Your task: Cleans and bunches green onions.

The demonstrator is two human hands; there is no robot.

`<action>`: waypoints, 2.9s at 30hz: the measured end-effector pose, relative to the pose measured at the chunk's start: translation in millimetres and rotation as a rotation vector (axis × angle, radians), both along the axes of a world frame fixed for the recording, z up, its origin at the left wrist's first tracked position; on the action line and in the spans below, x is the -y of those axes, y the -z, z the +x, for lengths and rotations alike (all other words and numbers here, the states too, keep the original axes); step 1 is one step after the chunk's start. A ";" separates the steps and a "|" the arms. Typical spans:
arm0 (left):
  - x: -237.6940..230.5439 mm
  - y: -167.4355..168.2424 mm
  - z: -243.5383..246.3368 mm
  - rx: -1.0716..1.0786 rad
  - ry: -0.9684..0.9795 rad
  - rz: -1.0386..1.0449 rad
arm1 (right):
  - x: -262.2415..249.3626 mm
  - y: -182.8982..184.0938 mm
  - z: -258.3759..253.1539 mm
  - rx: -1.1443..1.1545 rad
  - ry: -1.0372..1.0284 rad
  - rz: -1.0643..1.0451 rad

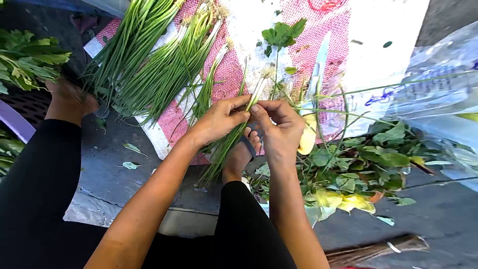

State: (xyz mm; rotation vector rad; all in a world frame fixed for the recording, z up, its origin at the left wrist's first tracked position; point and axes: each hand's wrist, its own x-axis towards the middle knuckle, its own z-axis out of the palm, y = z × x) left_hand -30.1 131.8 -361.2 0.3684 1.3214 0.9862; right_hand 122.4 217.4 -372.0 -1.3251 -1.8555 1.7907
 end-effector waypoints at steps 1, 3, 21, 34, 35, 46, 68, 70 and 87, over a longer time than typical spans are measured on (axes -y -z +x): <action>0.9 0.9 -0.9 0.014 -0.014 0.001 | -2.3 0.9 -0.2 -0.012 0.000 -0.024; 3.0 1.4 -1.1 0.092 -0.069 -0.006 | -10.0 1.1 1.0 -0.050 -0.012 -0.125; 7.7 5.4 -2.2 0.017 -0.022 -0.069 | -17.2 3.6 1.6 -0.076 -0.003 -0.376; 6.1 0.8 -5.8 0.150 -0.052 -0.105 | -41.8 -4.4 6.4 0.153 -0.583 0.489; 6.6 -0.5 -8.3 0.172 -0.036 -0.113 | -47.3 -5.5 8.1 0.202 -0.602 0.563; -3.1 -9.5 -11.9 0.044 0.101 -0.119 | -69.2 -7.0 27.9 0.247 -0.593 0.489; 3.9 -18.0 -21.3 0.243 -0.201 -0.178 | -125.9 -9.5 71.6 0.665 -0.225 0.458; -2.6 -16.8 -16.7 0.260 -0.247 -0.184 | -116.3 -3.8 67.3 0.687 -0.134 0.475; -11.2 -17.6 -12.8 0.201 -0.381 -0.244 | -15.8 -13.5 -11.2 -0.034 -0.149 -0.060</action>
